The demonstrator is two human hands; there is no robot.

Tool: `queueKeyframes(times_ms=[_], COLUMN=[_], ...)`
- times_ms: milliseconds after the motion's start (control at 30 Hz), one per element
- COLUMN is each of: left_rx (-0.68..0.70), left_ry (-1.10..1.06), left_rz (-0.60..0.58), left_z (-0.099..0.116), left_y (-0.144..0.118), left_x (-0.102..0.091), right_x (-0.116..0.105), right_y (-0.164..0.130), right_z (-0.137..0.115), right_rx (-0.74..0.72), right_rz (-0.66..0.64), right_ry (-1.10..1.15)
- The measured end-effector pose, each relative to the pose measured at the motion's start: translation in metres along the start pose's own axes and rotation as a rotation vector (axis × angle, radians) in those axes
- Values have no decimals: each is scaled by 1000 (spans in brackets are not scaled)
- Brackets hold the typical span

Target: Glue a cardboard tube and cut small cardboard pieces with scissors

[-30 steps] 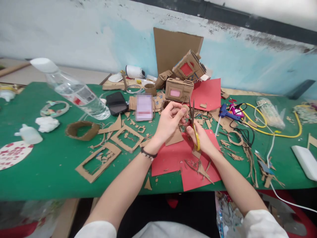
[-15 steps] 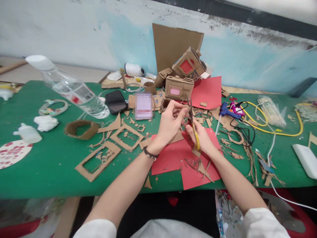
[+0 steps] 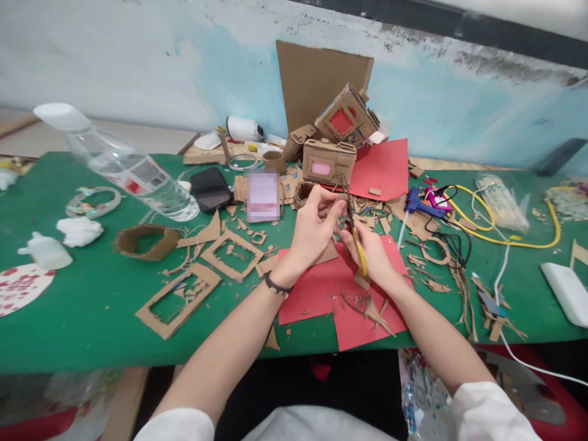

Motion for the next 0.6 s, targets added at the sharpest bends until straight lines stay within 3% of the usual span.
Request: queueKeyframes(times_ms=[300, 600], left_rx=[0, 44], left_ry=[-157, 8], left_rz=[73, -49], left_z=[4, 0], left_y=[1, 1], left_x=[2, -3], right_x=[-1, -1], right_y=[0, -2], right_z=[-6, -1], right_rx=[22, 66], right_rz=[-13, -38], right_ry=[19, 72])
Point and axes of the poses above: each hand's wrist, its own y-axis towards the middle knuckle, its own x-axis out of the palm, z = x × y, the point moved 6 cm from there along y, towards the middle knuckle
